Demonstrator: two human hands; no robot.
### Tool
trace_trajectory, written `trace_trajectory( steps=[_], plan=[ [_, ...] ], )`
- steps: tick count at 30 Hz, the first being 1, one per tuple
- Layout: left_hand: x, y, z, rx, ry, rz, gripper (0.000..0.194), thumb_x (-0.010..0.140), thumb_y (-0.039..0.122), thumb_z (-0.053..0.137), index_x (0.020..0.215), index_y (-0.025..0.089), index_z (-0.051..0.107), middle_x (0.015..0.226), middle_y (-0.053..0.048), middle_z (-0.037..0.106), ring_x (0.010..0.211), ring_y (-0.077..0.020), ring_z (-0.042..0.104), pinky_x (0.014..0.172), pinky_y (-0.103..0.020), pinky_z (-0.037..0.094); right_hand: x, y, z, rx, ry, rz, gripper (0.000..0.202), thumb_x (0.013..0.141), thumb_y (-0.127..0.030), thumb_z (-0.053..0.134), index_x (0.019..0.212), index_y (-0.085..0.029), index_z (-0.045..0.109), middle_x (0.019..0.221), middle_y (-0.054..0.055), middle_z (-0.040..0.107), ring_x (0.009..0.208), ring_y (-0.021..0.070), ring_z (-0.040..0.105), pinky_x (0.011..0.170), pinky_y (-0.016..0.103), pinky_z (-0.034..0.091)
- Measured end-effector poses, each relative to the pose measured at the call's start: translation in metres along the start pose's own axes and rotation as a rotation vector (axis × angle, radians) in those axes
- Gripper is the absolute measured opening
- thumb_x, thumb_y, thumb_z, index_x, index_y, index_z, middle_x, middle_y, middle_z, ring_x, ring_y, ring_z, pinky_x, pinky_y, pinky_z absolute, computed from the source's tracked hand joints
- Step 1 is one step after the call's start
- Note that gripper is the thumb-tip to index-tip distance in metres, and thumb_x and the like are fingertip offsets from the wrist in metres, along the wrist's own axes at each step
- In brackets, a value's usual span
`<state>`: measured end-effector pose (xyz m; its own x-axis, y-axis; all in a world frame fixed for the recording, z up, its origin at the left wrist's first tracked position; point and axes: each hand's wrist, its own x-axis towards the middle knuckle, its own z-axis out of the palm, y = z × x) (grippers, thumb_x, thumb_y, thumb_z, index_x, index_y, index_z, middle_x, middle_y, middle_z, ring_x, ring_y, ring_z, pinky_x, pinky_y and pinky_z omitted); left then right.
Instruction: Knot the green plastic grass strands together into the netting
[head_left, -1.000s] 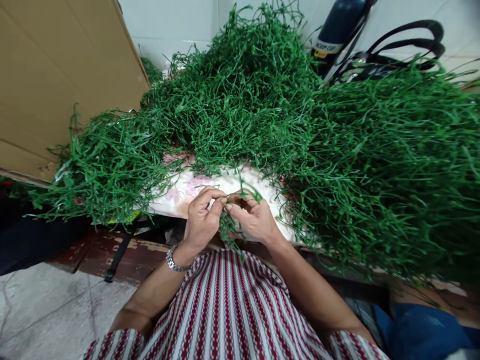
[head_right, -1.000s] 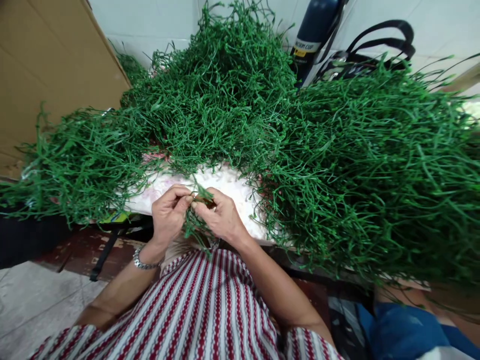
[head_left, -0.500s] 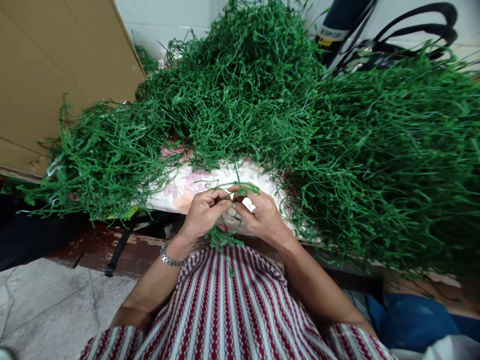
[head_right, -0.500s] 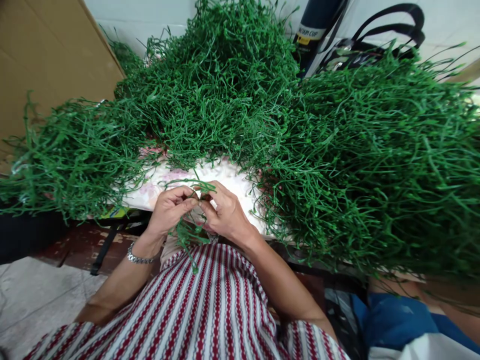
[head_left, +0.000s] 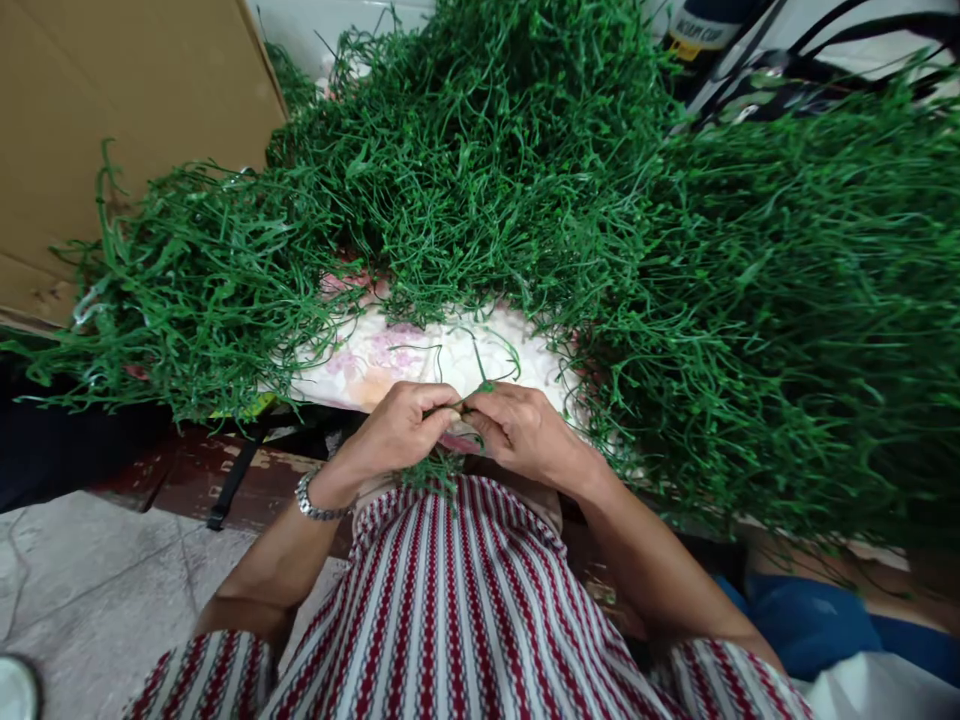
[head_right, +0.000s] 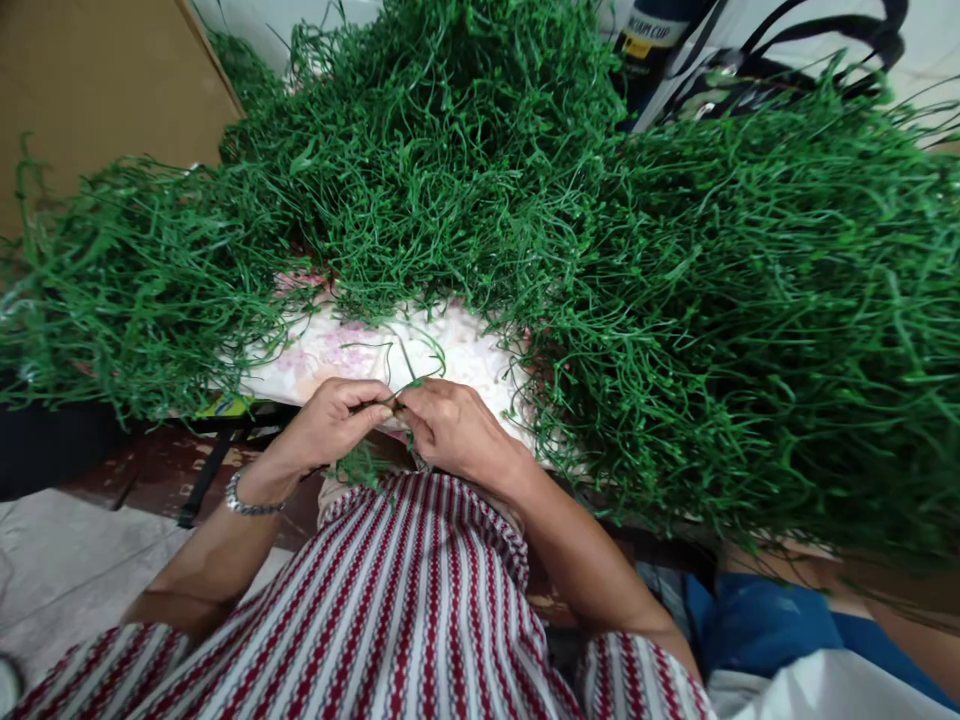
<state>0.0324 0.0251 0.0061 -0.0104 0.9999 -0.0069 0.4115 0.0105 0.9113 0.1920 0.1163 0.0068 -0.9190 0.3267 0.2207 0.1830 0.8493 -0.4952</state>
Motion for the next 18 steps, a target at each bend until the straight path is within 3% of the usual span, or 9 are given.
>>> trace_trajectory(
  steps=[5,7,9,12,14,18],
  plan=[
    [-0.004,-0.001,-0.015,-0.352,-0.440,-0.036,0.018,0.073,0.024,0.056,0.058,0.016,0.063,0.051,0.000,0.050,0.048,-0.0102,0.041,0.049,-0.023,0.034,0.003,0.007,-0.009,0.488,-0.382,-0.277,0.019,0.087,-0.018,0.044,0.074,-0.016,0.059,0.068,0.001,0.057,0.062,0.0090,0.050,0.061,0.020,0.039],
    [-0.004,-0.003,-0.018,-0.460,-0.490,-0.081,0.017,0.070,0.028,0.061,0.059,0.016,0.066,0.052,-0.002,0.053,0.048,-0.0111,0.043,0.049,-0.024,0.035,0.005,0.013,-0.011,0.642,-0.478,-0.289,0.019,0.088,-0.019,0.043,0.078,-0.016,0.058,0.070,0.001,0.057,0.064,0.0084,0.052,0.062,0.020,0.041],
    [-0.004,-0.005,-0.017,-0.524,-0.362,-0.149,0.017,0.068,0.031,0.063,0.060,0.016,0.066,0.052,-0.001,0.053,0.046,-0.0100,0.041,0.046,-0.023,0.033,0.005,0.017,-0.010,0.663,-0.383,-0.215,0.019,0.089,-0.024,0.042,0.080,-0.015,0.058,0.076,0.003,0.056,0.070,0.0095,0.052,0.066,0.021,0.042],
    [-0.003,-0.010,-0.010,-0.514,-0.059,-0.146,0.019,0.070,0.032,0.064,0.064,0.015,0.064,0.054,0.001,0.052,0.047,-0.0076,0.040,0.046,-0.020,0.031,0.005,0.015,-0.003,0.592,-0.121,-0.038,0.022,0.089,-0.031,0.043,0.083,-0.015,0.057,0.085,0.006,0.054,0.080,0.0129,0.051,0.074,0.026,0.042],
    [-0.003,-0.012,-0.004,-0.453,0.044,-0.089,0.017,0.073,0.029,0.062,0.066,0.014,0.062,0.057,0.002,0.053,0.052,-0.0074,0.044,0.050,-0.019,0.034,0.005,0.008,0.008,0.644,-0.020,0.113,0.027,0.089,-0.036,0.042,0.079,-0.015,0.054,0.077,0.004,0.052,0.073,0.0117,0.050,0.067,0.025,0.042],
    [-0.002,-0.013,0.009,-0.318,0.246,-0.004,0.012,0.075,0.024,0.061,0.068,0.014,0.061,0.061,0.001,0.057,0.058,-0.0084,0.050,0.055,-0.018,0.039,0.003,-0.008,0.035,0.964,0.156,0.375,0.032,0.086,-0.049,0.046,0.084,-0.017,0.050,0.062,-0.003,0.042,0.053,0.0073,0.039,0.048,0.018,0.034]
  ],
)
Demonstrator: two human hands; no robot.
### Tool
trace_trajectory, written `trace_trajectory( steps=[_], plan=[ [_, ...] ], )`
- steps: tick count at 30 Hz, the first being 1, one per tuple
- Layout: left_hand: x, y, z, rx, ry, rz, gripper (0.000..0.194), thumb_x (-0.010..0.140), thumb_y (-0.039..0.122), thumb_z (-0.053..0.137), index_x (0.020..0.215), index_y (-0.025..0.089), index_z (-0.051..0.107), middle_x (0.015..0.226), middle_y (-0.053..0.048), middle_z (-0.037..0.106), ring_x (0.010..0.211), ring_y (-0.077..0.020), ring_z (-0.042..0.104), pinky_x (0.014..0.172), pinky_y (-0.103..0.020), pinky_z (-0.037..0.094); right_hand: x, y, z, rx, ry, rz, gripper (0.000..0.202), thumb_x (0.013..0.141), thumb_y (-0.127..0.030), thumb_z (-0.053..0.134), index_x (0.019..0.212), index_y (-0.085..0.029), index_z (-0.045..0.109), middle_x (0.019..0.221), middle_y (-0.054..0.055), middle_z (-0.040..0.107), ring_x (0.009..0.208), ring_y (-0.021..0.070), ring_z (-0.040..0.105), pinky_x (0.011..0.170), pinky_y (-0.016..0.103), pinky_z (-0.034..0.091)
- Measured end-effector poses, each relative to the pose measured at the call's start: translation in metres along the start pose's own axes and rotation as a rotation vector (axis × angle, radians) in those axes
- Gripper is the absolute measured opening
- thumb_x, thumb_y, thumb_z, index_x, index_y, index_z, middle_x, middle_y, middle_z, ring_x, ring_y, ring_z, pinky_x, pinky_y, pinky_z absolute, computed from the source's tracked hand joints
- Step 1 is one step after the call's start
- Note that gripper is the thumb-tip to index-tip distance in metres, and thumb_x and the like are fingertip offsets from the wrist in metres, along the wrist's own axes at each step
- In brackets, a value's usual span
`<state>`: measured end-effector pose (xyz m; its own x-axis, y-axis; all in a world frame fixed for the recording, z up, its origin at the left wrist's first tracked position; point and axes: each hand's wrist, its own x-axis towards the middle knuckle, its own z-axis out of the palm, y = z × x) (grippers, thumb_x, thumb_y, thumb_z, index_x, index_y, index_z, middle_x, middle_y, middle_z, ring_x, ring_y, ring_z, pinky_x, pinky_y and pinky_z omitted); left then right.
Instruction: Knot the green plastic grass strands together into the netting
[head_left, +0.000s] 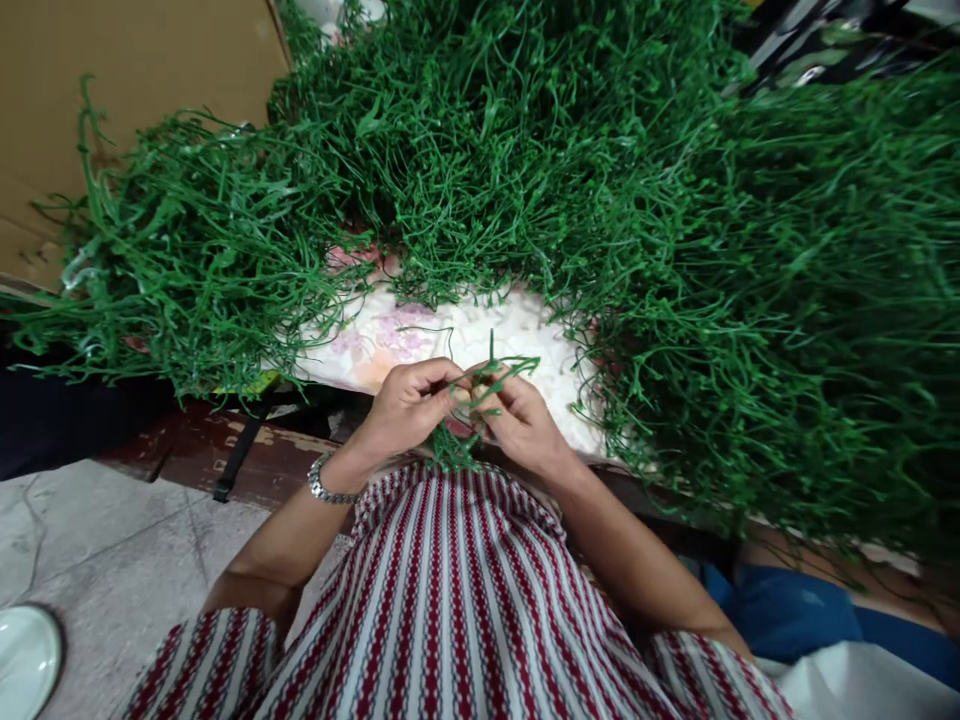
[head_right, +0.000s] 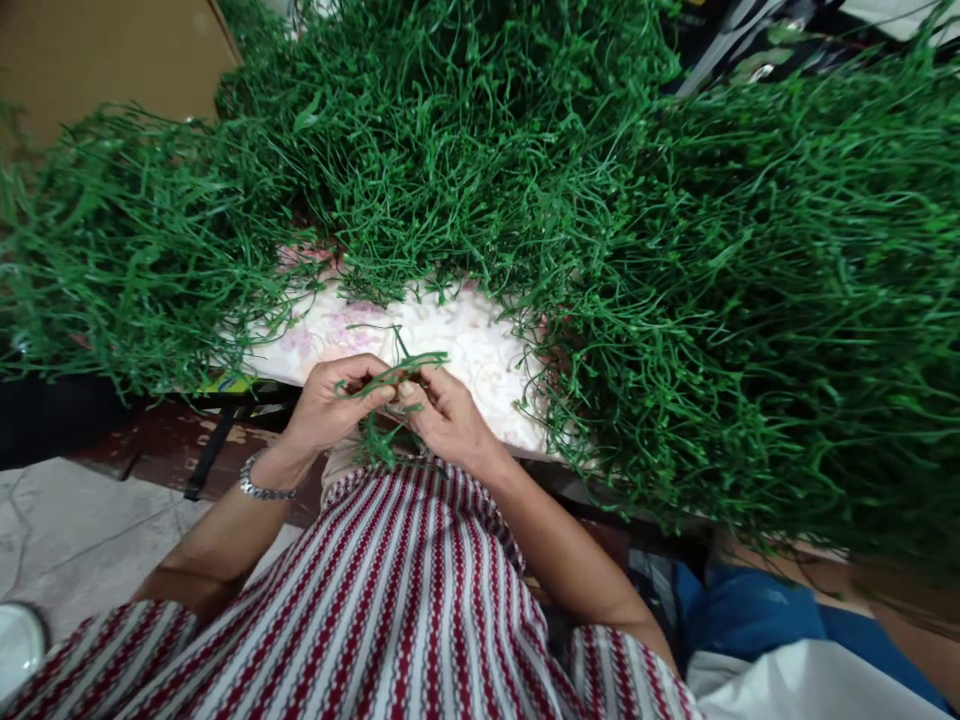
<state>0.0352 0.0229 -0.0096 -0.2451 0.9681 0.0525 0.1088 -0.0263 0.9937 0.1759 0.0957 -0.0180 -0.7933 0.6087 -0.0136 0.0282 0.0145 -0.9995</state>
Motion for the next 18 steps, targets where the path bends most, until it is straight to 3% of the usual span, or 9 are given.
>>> trace_trajectory(
  steps=[4,7,10,14,18],
  plan=[
    [0.000,-0.003,0.011,0.070,0.182,0.098,0.010,0.074,0.022,0.061,0.068,0.015,0.062,0.061,0.001,0.059,0.056,-0.0088,0.052,0.055,-0.018,0.041,-0.003,0.008,0.013,0.261,0.033,0.046,0.041,0.078,-0.051,0.057,0.100,-0.018,0.049,0.065,-0.004,0.042,0.054,0.0065,0.038,0.049,0.017,0.035],
    [0.001,-0.003,0.017,0.060,0.241,0.178,0.007,0.074,0.017,0.060,0.067,0.016,0.062,0.062,0.002,0.061,0.058,-0.0085,0.054,0.056,-0.018,0.042,-0.001,0.009,0.014,0.338,0.014,0.056,0.037,0.070,-0.044,0.068,0.090,-0.018,0.052,0.070,-0.003,0.046,0.058,0.0061,0.040,0.052,0.018,0.036],
    [0.005,0.000,0.019,0.024,0.206,0.196,0.006,0.073,0.016,0.062,0.066,0.016,0.062,0.061,0.002,0.060,0.056,-0.0078,0.053,0.053,-0.017,0.040,0.001,0.010,0.013,0.343,-0.015,0.053,0.029,0.070,-0.039,0.069,0.076,-0.015,0.053,0.069,-0.002,0.047,0.058,0.0064,0.042,0.054,0.019,0.037],
    [0.015,0.005,0.017,0.031,0.121,0.210,0.009,0.073,0.016,0.062,0.064,0.015,0.060,0.057,0.004,0.054,0.054,-0.0070,0.048,0.052,-0.018,0.038,0.002,0.007,0.005,0.297,0.031,0.049,0.025,0.076,-0.037,0.064,0.077,-0.015,0.052,0.062,-0.005,0.042,0.053,0.0052,0.036,0.049,0.017,0.032],
    [0.025,0.007,0.019,0.036,0.134,0.276,0.008,0.075,0.016,0.061,0.067,0.016,0.061,0.060,0.003,0.053,0.057,-0.0075,0.046,0.053,-0.019,0.036,0.004,0.000,-0.006,0.237,0.062,-0.025,0.022,0.079,-0.035,0.061,0.081,-0.016,0.052,0.066,-0.004,0.043,0.057,0.0055,0.039,0.052,0.017,0.034]
  ],
)
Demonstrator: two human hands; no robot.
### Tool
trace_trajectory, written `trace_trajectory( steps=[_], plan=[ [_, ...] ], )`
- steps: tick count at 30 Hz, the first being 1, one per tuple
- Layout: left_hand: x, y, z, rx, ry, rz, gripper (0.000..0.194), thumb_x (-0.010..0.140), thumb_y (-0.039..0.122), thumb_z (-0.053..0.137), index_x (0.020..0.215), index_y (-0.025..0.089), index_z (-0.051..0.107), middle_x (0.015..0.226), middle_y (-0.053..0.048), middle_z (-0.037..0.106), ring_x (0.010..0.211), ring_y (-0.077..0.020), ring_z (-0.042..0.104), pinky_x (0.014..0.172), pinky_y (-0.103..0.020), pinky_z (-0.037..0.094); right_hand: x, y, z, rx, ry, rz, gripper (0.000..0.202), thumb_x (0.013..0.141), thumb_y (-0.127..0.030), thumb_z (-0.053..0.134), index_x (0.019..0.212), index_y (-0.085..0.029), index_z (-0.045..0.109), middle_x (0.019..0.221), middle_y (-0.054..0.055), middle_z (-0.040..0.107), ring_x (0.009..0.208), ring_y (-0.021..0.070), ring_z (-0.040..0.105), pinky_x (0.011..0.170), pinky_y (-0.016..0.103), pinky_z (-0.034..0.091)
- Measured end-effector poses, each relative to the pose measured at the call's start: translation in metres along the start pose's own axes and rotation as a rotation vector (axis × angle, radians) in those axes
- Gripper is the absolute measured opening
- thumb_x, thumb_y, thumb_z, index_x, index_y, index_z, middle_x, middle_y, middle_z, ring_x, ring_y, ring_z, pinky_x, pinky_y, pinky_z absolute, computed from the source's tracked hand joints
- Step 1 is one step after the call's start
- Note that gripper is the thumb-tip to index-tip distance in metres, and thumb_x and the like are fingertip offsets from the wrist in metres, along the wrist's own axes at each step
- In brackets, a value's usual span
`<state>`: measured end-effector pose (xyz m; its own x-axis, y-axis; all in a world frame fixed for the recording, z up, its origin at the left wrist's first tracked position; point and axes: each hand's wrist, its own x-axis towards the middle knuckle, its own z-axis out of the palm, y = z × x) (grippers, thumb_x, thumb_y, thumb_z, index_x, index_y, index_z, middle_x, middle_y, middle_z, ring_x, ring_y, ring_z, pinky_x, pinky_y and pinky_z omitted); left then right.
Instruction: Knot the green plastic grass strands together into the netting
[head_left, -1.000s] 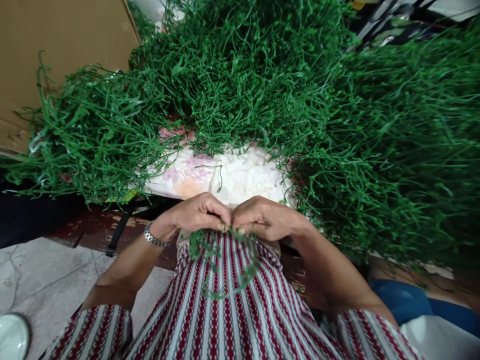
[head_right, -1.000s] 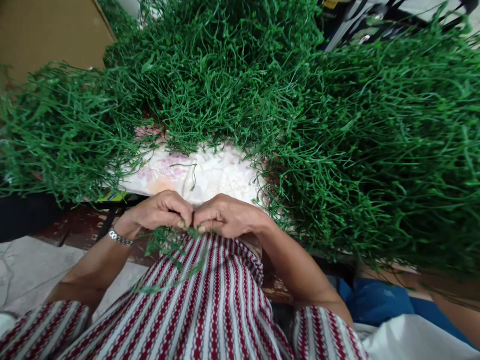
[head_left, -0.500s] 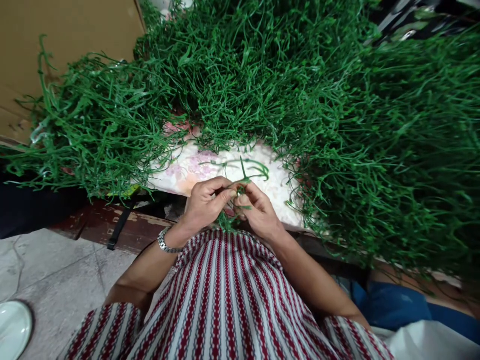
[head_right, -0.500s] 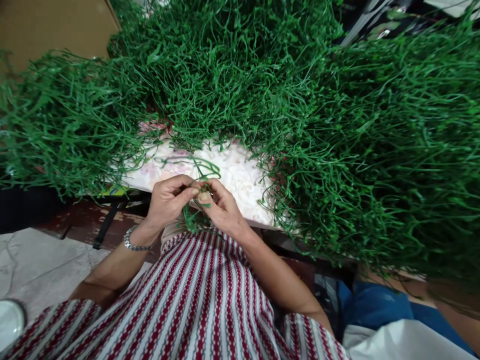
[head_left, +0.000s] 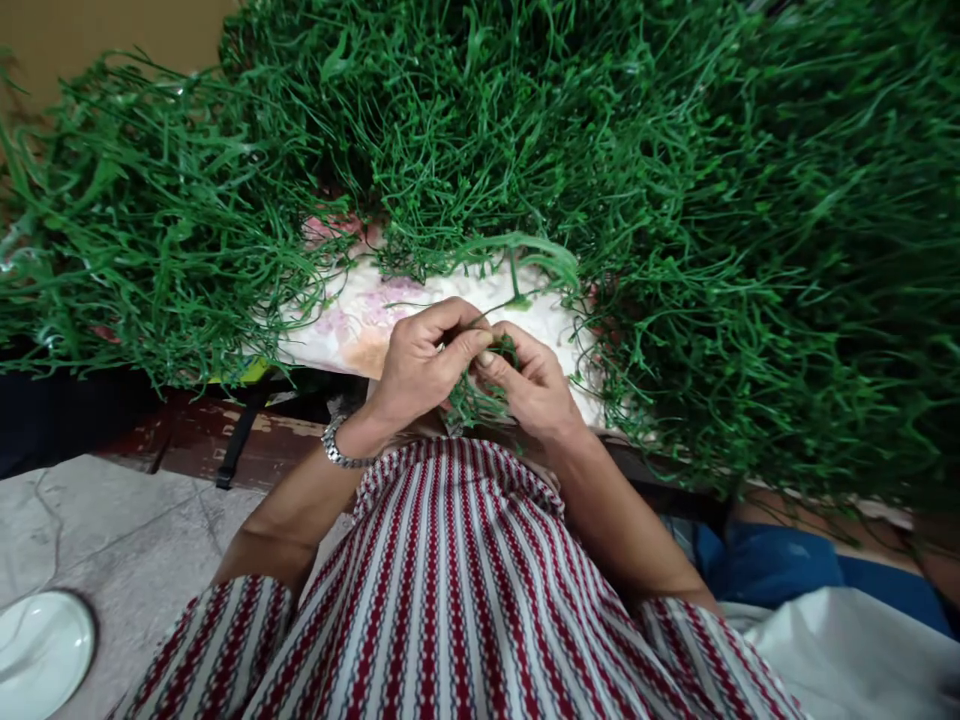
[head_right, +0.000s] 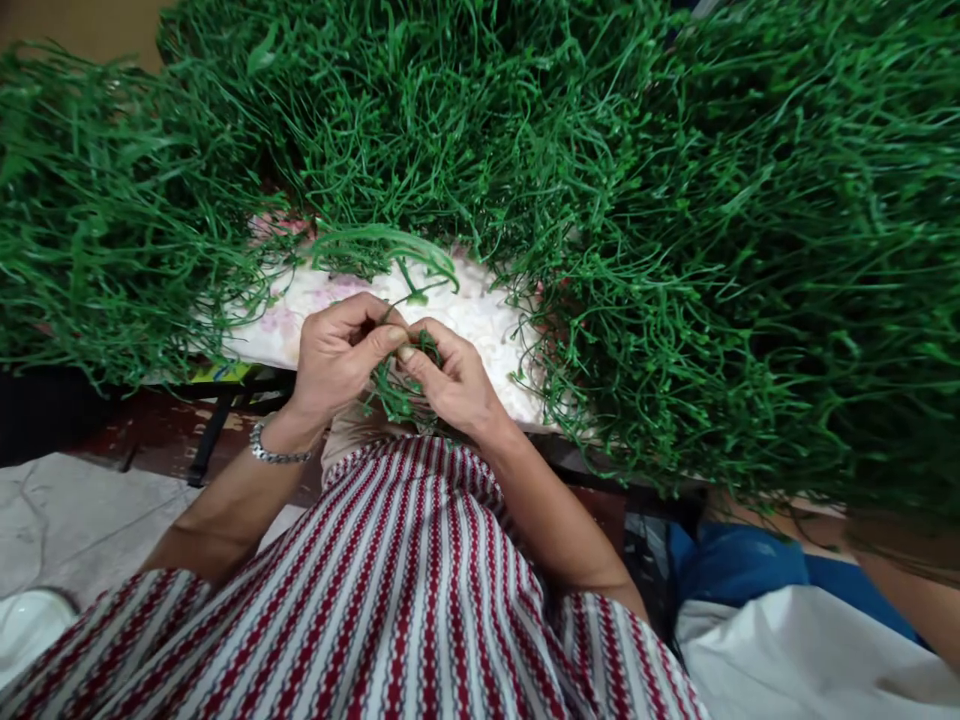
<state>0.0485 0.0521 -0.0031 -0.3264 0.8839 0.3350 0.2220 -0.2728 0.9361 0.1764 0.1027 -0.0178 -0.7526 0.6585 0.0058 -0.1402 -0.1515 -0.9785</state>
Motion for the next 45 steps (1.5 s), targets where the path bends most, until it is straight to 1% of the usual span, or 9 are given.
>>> trace_trajectory(
  steps=[4,10,15,20,23,31,35,40,45],
  plan=[
    [0.005,-0.001,0.008,-0.046,0.009,0.020,0.009,0.072,0.020,0.065,0.064,0.017,0.063,0.060,0.003,0.049,0.061,-0.0092,0.046,0.059,-0.022,0.037,0.001,0.000,-0.002,0.071,0.011,-0.013,0.026,0.074,-0.034,0.067,0.088,-0.016,0.054,0.071,-0.003,0.049,0.058,0.0055,0.042,0.053,0.017,0.037],
    [0.003,0.002,0.015,-0.522,0.014,-0.366,0.018,0.065,0.025,0.073,0.059,0.015,0.059,0.059,0.003,0.051,0.055,-0.0071,0.044,0.052,-0.019,0.036,-0.003,0.004,-0.005,-0.003,0.038,-0.016,0.023,0.077,-0.035,0.063,0.075,-0.015,0.052,0.056,-0.006,0.038,0.046,0.0035,0.030,0.042,0.017,0.026],
    [-0.001,0.004,0.016,-0.743,0.085,-0.499,0.017,0.064,0.021,0.072,0.064,0.015,0.056,0.061,0.003,0.051,0.051,-0.0051,0.043,0.048,-0.016,0.036,-0.007,-0.001,-0.007,-0.140,0.022,-0.037,0.024,0.082,-0.038,0.056,0.078,-0.014,0.055,0.054,-0.005,0.038,0.044,0.0040,0.030,0.042,0.018,0.024],
    [-0.008,0.005,0.018,-0.860,0.085,-0.480,0.012,0.070,0.019,0.066,0.068,0.015,0.054,0.066,0.001,0.055,0.056,-0.0063,0.047,0.053,-0.017,0.039,-0.009,0.000,-0.008,-0.196,0.026,-0.056,0.028,0.083,-0.040,0.053,0.071,-0.015,0.051,0.052,-0.006,0.033,0.046,0.0048,0.028,0.044,0.019,0.024],
    [-0.011,0.006,0.019,-0.941,0.043,-0.508,0.011,0.072,0.018,0.063,0.069,0.016,0.052,0.062,0.001,0.054,0.054,-0.0066,0.046,0.051,-0.018,0.037,-0.010,0.002,-0.009,-0.256,-0.007,-0.103,0.027,0.082,-0.039,0.054,0.070,-0.015,0.051,0.054,-0.005,0.037,0.048,0.0056,0.031,0.046,0.019,0.027],
    [-0.010,0.013,0.018,-0.965,0.097,-0.619,0.022,0.067,0.023,0.064,0.063,0.017,0.044,0.050,0.005,0.036,0.047,-0.0065,0.033,0.046,-0.020,0.027,-0.015,0.005,-0.010,-0.280,-0.130,-0.179,0.025,0.085,-0.036,0.050,0.070,-0.016,0.056,0.059,-0.001,0.051,0.050,0.0070,0.042,0.050,0.020,0.034],
    [-0.010,0.019,0.017,-0.921,0.077,-0.591,0.022,0.068,0.026,0.063,0.064,0.018,0.042,0.050,0.005,0.033,0.046,-0.0068,0.030,0.047,-0.022,0.025,-0.018,0.002,-0.013,-0.457,-0.170,-0.286,0.028,0.087,-0.037,0.047,0.070,-0.017,0.057,0.059,0.000,0.054,0.052,0.0080,0.046,0.052,0.020,0.035],
    [-0.012,0.023,0.018,-0.956,0.046,-0.544,0.023,0.070,0.024,0.062,0.063,0.017,0.042,0.050,0.005,0.034,0.046,-0.0062,0.031,0.047,-0.021,0.026,-0.018,-0.006,-0.013,-0.627,-0.228,-0.501,0.025,0.088,-0.028,0.045,0.068,-0.017,0.054,0.055,0.000,0.051,0.052,0.0090,0.047,0.052,0.021,0.035],
    [-0.002,0.018,0.010,-0.920,0.090,-0.504,0.023,0.072,0.025,0.063,0.063,0.017,0.042,0.051,0.005,0.032,0.045,-0.0051,0.030,0.044,-0.020,0.026,-0.024,-0.008,-0.002,-0.591,-0.300,-0.628,0.020,0.086,-0.017,0.044,0.069,-0.019,0.053,0.055,0.000,0.054,0.051,0.0094,0.049,0.051,0.022,0.039]
  ],
)
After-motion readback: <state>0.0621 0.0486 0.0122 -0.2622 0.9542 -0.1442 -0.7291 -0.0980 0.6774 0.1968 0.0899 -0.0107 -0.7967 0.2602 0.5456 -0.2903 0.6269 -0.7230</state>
